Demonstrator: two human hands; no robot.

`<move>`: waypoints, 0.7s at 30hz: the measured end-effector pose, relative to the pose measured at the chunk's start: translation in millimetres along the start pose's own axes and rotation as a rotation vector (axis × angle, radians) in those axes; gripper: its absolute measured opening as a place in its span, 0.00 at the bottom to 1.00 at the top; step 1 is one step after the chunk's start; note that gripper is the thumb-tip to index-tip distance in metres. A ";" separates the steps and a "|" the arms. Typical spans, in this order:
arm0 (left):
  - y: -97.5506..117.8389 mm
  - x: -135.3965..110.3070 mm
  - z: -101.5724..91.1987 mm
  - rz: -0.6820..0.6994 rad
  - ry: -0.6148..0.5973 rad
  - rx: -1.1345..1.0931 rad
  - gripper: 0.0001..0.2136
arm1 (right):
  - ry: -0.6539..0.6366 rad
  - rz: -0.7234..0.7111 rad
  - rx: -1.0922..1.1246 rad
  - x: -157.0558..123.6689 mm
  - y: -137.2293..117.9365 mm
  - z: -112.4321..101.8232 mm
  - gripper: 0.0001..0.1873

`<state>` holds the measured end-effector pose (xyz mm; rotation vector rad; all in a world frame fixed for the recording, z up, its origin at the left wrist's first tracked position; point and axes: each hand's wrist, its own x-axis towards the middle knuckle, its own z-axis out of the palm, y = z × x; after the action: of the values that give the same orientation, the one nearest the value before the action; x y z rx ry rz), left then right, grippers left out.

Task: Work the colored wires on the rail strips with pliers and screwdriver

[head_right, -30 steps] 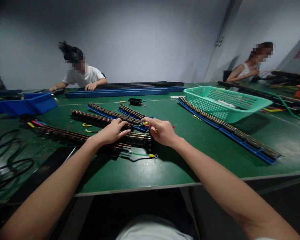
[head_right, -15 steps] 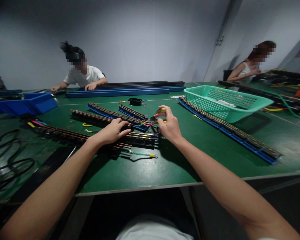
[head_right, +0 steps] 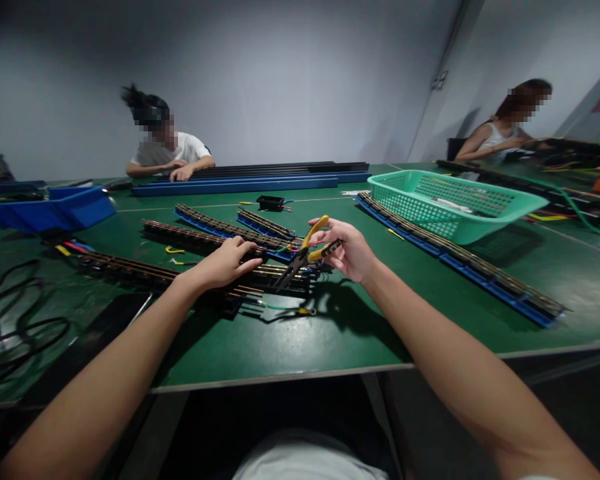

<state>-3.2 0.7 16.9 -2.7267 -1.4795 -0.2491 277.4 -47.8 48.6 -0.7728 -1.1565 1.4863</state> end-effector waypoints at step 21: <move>-0.3 0.5 0.7 0.002 0.004 -0.001 0.24 | -0.124 0.164 -0.045 -1.8 17.4 10.7 0.33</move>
<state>-3.2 1.3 16.2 -2.7262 -1.4759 -0.2552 262.2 -52.1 35.5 -0.8318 -1.2471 1.6686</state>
